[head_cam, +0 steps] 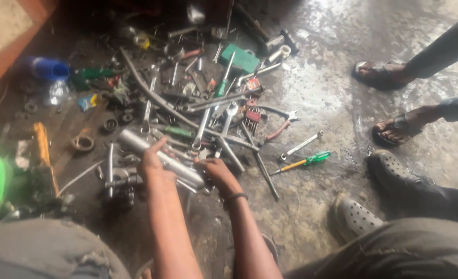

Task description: Repairing and assembling the internal components of a motorcycle front fork on a workshop floor.

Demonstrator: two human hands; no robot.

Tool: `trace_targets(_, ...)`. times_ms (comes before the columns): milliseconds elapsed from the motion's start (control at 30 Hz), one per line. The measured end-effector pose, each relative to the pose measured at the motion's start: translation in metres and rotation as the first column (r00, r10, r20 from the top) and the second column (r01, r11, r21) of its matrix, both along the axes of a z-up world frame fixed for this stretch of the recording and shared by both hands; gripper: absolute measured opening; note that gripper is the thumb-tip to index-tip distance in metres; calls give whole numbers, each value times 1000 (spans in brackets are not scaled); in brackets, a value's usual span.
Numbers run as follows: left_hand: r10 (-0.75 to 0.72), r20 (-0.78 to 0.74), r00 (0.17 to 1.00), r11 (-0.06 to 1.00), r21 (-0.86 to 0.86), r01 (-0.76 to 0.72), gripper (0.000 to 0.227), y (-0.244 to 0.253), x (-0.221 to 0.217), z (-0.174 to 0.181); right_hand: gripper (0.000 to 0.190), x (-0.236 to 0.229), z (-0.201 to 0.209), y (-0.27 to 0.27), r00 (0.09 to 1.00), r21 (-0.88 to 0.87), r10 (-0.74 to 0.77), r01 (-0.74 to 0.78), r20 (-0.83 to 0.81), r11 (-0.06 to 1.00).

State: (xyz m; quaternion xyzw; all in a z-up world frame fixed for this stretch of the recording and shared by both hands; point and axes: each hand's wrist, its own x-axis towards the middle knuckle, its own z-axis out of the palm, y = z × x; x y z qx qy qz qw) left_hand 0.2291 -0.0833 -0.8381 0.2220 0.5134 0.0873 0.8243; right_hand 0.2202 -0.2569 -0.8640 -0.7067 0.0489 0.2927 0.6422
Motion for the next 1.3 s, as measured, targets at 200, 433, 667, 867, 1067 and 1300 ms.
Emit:
trace_targets(200,-144,126,982,989,53,138,30,-2,-2,-3,42,-2,11,19,1000,7,-6,6,-12,1000)
trace_targets(433,-123,-32,992,954,271,127,30,45,-47,14,25,20,-45,22,999,121,-19,24,-41,992)
trace_targets(667,10,-134,991,829,556,67,25,75,-106,59,19,63,-86,-6,808,350,-589,559,-25,752)
trace_targets(867,44,-142,989,837,546,41,33,74,-128,45,25,14,-65,66,623,-231,-107,436,775,870)
trace_targets(1067,13,-242,970,836,535,123,32,70,-131,27,24,-3,-18,82,851,-484,62,235,522,843)
trace_targets(1300,56,-100,993,843,538,7,33,50,-105,36,25,-38,10,123,883,-151,470,-463,13,873)
